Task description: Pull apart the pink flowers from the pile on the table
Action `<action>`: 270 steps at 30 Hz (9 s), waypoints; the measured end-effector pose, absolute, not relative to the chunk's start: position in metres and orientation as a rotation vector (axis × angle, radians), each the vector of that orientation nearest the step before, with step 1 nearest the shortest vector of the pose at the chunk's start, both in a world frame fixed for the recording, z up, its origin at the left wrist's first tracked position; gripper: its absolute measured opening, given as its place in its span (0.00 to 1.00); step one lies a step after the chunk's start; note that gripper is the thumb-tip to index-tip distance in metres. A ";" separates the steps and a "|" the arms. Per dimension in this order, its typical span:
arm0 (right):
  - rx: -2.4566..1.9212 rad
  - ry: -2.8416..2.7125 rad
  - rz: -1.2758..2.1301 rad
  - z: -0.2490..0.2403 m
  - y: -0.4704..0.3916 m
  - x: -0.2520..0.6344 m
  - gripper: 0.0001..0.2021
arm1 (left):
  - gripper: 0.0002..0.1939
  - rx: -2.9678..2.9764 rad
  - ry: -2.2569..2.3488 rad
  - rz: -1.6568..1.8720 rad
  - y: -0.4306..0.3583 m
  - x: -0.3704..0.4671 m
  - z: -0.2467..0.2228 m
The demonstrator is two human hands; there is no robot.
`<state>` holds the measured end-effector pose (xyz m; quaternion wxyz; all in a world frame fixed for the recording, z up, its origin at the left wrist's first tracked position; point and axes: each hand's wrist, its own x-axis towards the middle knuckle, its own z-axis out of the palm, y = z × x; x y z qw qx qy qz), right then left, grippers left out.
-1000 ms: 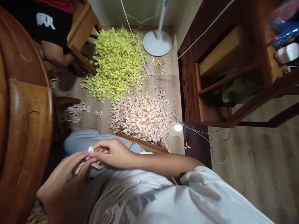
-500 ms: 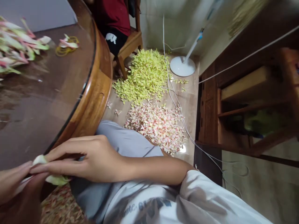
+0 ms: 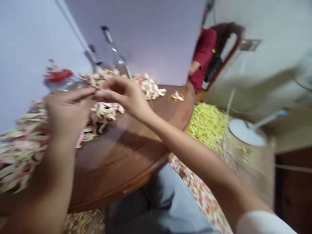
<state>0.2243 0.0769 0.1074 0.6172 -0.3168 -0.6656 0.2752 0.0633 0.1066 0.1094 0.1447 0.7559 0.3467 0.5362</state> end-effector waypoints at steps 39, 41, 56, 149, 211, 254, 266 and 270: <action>-0.764 -1.236 1.084 0.052 0.103 0.201 0.04 | 0.11 2.177 0.797 1.431 0.135 0.024 0.077; -0.766 -1.217 1.103 0.052 0.103 0.201 0.05 | 0.12 2.125 0.836 1.414 0.135 0.024 0.076; -0.723 -1.200 1.086 0.054 0.102 0.198 0.03 | 0.08 1.998 0.732 1.403 0.133 0.027 0.076; -0.850 -0.755 0.732 0.063 0.121 0.230 0.11 | 0.09 1.539 0.761 1.558 0.138 0.013 0.085; -0.772 -1.299 1.111 0.059 0.098 0.205 0.05 | 0.02 2.102 0.764 1.385 0.127 0.029 0.078; -1.069 -1.504 0.696 0.062 0.098 0.204 0.05 | 0.05 2.580 1.053 1.449 0.123 0.037 0.074; -1.142 -1.748 0.485 0.061 0.096 0.205 0.15 | 0.06 2.535 0.949 1.406 0.123 0.040 0.070; -1.221 -1.752 0.369 0.061 0.098 0.209 0.15 | 0.05 2.437 1.047 1.426 0.122 0.041 0.070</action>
